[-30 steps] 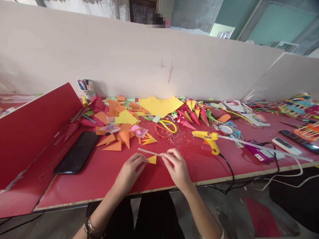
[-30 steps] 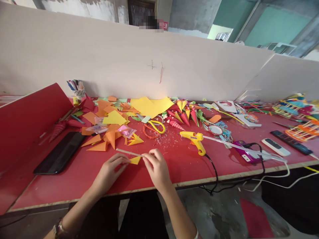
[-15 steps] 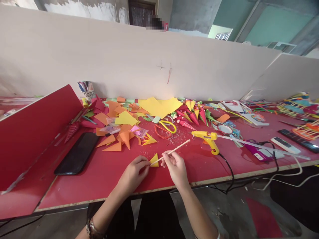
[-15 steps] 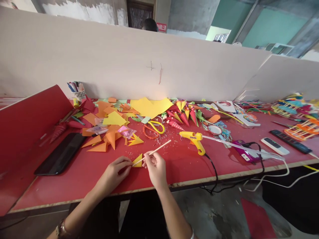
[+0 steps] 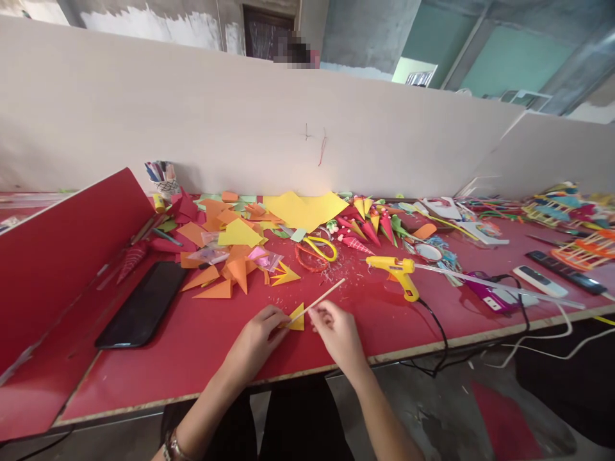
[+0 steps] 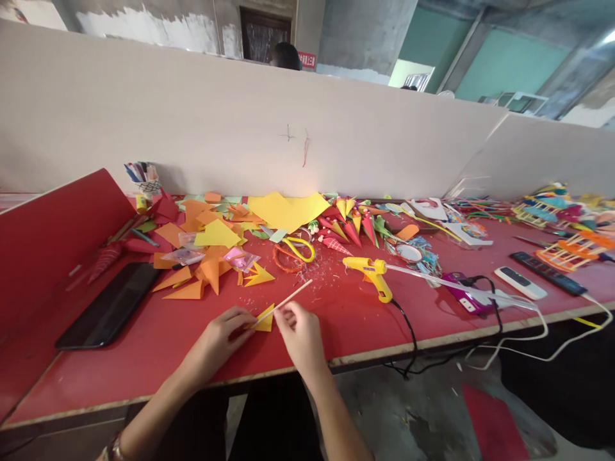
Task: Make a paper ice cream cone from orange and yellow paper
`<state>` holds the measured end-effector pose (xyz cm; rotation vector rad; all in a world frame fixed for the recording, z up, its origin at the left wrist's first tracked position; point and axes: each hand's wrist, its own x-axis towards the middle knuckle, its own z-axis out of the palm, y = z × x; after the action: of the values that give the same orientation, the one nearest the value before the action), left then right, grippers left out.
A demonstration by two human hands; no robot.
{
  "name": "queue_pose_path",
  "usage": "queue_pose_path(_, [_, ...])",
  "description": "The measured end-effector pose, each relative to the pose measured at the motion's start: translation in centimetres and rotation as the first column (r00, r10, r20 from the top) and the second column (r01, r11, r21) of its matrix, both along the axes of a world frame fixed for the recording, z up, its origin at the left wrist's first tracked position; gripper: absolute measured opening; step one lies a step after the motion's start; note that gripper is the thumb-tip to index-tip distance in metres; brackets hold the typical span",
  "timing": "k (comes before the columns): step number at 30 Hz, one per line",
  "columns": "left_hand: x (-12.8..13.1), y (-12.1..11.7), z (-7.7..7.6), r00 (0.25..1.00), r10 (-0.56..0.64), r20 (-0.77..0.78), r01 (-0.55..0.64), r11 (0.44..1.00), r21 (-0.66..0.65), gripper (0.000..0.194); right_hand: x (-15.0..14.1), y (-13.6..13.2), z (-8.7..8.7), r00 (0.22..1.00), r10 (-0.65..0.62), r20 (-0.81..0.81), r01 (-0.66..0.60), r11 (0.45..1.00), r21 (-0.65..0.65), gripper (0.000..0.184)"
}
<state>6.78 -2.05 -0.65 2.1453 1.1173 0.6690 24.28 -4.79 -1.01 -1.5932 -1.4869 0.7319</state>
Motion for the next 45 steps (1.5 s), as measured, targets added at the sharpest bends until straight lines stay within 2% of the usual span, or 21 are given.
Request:
queue_pose_path(2, [0.0,0.0,0.1,1.0,0.004,-0.003,-0.004,1.0,-0.002,0.017,1.1,-0.5,0.4,0.936,-0.12,0.332,0.061,0.981,0.182,0.027])
queue_pose_path(4, [0.1,0.0,0.2,1.0,0.001,-0.009,-0.001,1.0,-0.005,0.016,1.6,-0.8,0.7,0.844,-0.142,0.518,-0.054,0.937,0.346,0.018])
queue_pose_path(5, [0.1,0.1,0.2,1.0,-0.002,-0.011,0.002,1.0,-0.005,0.016,1.6,-0.8,0.8,0.811,-0.108,0.575,-0.148,0.913,0.379,0.015])
queue_pose_path(7, [0.1,0.1,0.2,1.0,-0.012,-0.022,0.012,1.0,-0.001,0.015,1.3,-0.5,0.7,0.754,-0.019,0.656,-0.295,0.883,0.365,0.021])
queue_pose_path(9, [0.1,0.2,0.1,0.999,-0.014,-0.046,0.014,1.0,0.008,0.016,0.8,-0.1,0.3,0.718,0.025,0.696,-0.334,0.889,0.313,0.021])
queue_pose_path(14, [0.3,0.3,-0.1,0.992,0.0,-0.123,0.006,0.999,0.045,0.021,0.2,0.5,-0.6,0.731,0.123,0.671,-0.348,0.913,0.212,0.017])
queue_pose_path(20, [0.1,0.3,0.0,0.994,-0.024,-0.102,0.029,0.998,0.048,0.017,0.3,0.2,-0.8,0.827,0.26,0.498,-0.401,0.894,0.199,0.019])
queue_pose_path(24, [-0.1,0.5,-0.1,0.981,-0.052,-0.187,0.084,0.983,0.163,0.015,0.4,0.4,-0.9,0.857,0.298,0.42,-0.406,0.893,0.195,0.014])
queue_pose_path(26, [-0.2,0.6,-0.2,0.962,-0.046,-0.268,0.127,0.948,0.292,0.017,0.4,0.5,-1.0,0.86,0.297,0.415,-0.407,0.89,0.206,0.013])
queue_pose_path(29, [-0.3,0.6,-0.3,0.922,-0.032,-0.386,0.227,0.851,0.473,0.019,0.5,0.5,-1.0,0.853,0.293,0.432,-0.414,0.884,0.219,0.014])
queue_pose_path(31, [-0.3,0.5,-0.2,0.899,-0.028,-0.437,0.281,0.803,0.526,0.02,0.5,0.5,-0.9,0.846,0.293,0.445,-0.418,0.883,0.214,0.014])
queue_pose_path(33, [-0.3,0.5,-0.2,0.891,-0.02,-0.453,0.295,0.785,0.545,0.021,0.5,0.6,-0.9,0.845,0.301,0.443,-0.42,0.886,0.199,0.016])
queue_pose_path(37, [-0.3,0.5,-0.3,0.893,-0.03,-0.45,0.294,0.795,0.53,0.019,0.5,0.8,-0.8,0.861,0.323,0.393,-0.414,0.893,0.175,0.018])
queue_pose_path(45, [-0.3,0.5,-0.4,0.91,-0.068,-0.409,0.255,0.869,0.424,0.021,0.4,1.0,-0.6,0.868,0.33,0.371,-0.416,0.892,0.178,0.016])
